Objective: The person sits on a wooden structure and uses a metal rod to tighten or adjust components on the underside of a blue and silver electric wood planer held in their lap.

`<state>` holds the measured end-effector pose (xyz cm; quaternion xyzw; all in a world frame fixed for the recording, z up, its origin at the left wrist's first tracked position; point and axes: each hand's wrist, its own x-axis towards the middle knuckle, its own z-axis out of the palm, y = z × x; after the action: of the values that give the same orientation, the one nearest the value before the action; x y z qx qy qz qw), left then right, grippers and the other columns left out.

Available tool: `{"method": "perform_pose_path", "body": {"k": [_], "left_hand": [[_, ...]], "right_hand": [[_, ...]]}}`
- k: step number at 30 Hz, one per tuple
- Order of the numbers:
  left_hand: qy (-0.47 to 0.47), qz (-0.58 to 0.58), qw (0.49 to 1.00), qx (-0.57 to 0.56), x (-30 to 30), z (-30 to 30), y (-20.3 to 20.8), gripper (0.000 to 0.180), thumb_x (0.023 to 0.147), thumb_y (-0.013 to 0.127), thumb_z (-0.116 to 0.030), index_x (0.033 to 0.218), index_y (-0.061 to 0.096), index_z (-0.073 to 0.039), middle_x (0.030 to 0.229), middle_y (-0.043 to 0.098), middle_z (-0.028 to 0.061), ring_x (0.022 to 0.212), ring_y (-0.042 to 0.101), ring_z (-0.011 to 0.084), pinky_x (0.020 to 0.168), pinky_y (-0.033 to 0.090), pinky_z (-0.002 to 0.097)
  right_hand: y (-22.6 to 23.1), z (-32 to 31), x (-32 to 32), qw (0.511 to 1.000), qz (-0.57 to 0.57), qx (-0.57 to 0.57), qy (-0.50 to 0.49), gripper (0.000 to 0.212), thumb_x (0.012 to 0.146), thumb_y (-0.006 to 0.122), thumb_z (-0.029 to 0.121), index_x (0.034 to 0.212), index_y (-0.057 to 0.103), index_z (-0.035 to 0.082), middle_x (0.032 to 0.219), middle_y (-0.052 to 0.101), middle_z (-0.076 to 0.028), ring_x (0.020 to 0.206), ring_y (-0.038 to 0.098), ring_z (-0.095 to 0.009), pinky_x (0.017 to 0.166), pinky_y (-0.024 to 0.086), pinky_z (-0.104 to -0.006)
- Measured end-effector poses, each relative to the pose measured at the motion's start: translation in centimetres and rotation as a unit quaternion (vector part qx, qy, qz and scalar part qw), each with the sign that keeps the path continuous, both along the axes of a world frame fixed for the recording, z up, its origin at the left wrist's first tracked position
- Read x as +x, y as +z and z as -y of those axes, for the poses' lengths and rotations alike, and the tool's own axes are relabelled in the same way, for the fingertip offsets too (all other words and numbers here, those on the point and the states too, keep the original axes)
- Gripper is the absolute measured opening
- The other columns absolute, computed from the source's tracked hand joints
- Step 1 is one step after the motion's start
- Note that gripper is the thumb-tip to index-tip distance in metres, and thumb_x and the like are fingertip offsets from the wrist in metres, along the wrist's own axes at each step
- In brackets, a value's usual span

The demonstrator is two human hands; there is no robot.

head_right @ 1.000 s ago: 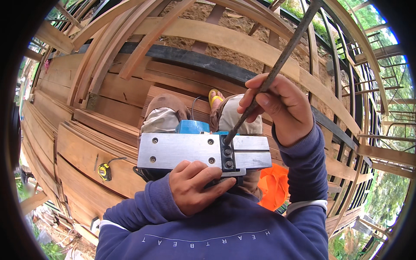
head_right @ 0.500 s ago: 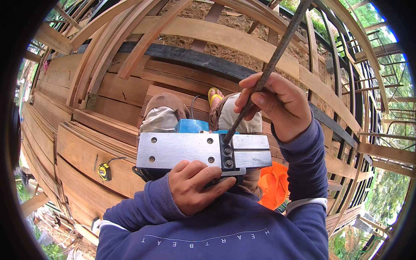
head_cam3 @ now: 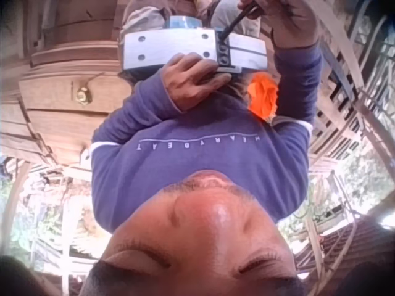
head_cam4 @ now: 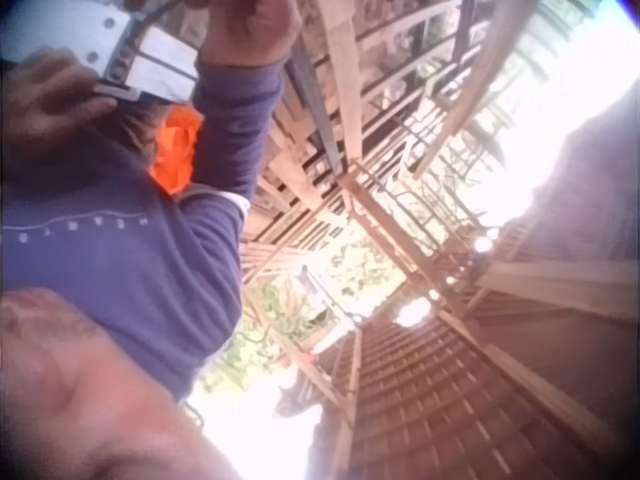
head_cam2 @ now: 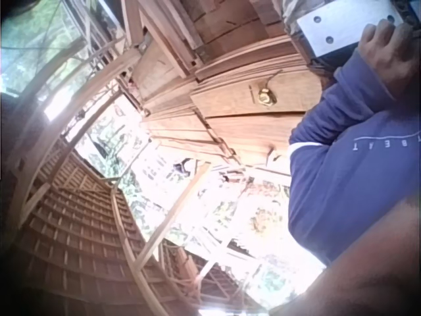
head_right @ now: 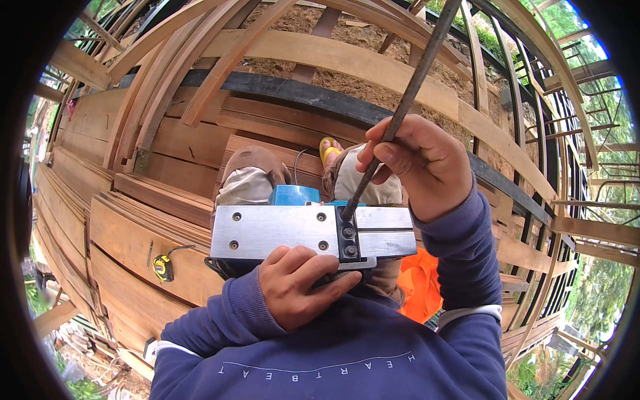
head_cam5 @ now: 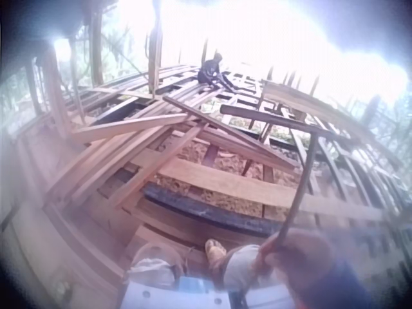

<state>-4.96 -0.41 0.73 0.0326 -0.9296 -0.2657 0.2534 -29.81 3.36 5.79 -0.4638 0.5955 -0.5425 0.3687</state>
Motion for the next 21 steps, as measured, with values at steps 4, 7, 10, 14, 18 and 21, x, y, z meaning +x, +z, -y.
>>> {"method": "perform_pose_path", "body": {"k": [4,7,10,14,18,21], "left_hand": [[0.0,0.004,1.0,0.0,0.1,-0.1,0.1,0.043,0.075,0.067,-0.016,0.117,0.072,-0.019,0.099,0.059,-0.0004,0.083,0.058,0.0153,0.07,0.043,0.0285],[0.007,0.003,1.0,0.0,0.1,-0.2,0.1,0.042,0.075,0.067,-0.016,0.117,0.072,-0.019,0.1,0.059,-0.0004,0.083,0.057,0.0155,0.07,0.043,0.0286],[0.005,0.003,1.0,-0.001,0.0,-0.1,0.0,0.042,0.075,0.067,-0.017,0.117,0.072,-0.02,0.099,0.059,-0.0004,0.083,0.057,0.0156,0.07,0.043,0.0287],[0.003,0.005,1.0,-0.003,0.0,-0.1,0.0,0.043,0.074,0.068,-0.017,0.117,0.072,-0.02,0.099,0.059,-0.0003,0.083,0.057,0.0159,0.071,0.043,0.0289],[0.0,0.008,1.0,0.003,0.0,-0.1,0.1,0.044,0.074,0.068,-0.017,0.117,0.072,-0.02,0.1,0.058,-0.0002,0.084,0.057,0.0161,0.071,0.043,0.0289],[0.003,0.004,1.0,0.007,0.0,-0.1,0.1,0.044,0.073,0.068,-0.017,0.117,0.072,-0.02,0.099,0.058,-0.0001,0.084,0.057,0.0163,0.071,0.043,0.0289]], "right_hand": [[1.4,-0.5,-0.2,0.999,0.011,-0.033,0.005,0.021,0.102,0.055,0.011,0.117,0.059,-0.003,0.093,0.069,-0.012,0.086,0.07,-0.019,0.068,0.057,-0.0263],[2.0,-1.2,0.0,0.998,0.022,-0.049,0.021,0.024,0.103,0.054,0.014,0.119,0.057,-0.004,0.092,0.069,-0.013,0.086,0.071,-0.021,0.068,0.057,-0.0273],[2.2,-2.1,0.6,0.999,0.005,-0.044,0.018,0.024,0.102,0.055,0.014,0.118,0.058,-0.004,0.09,0.069,-0.014,0.084,0.071,-0.022,0.067,0.058,-0.0281],[2.3,-2.9,1.0,0.999,0.016,-0.035,0.019,0.023,0.102,0.055,0.013,0.116,0.058,-0.005,0.089,0.069,-0.015,0.083,0.071,-0.022,0.067,0.058,-0.0284],[2.2,-3.1,0.8,0.999,0.024,-0.034,0.032,0.023,0.101,0.055,0.012,0.116,0.058,-0.005,0.089,0.069,-0.014,0.083,0.071,-0.023,0.067,0.058,-0.0285],[2.0,-3.1,0.9,0.998,0.029,-0.037,0.038,0.023,0.101,0.056,0.012,0.115,0.058,-0.005,0.088,0.069,-0.014,0.083,0.071,-0.023,0.066,0.058,-0.0286]]}}
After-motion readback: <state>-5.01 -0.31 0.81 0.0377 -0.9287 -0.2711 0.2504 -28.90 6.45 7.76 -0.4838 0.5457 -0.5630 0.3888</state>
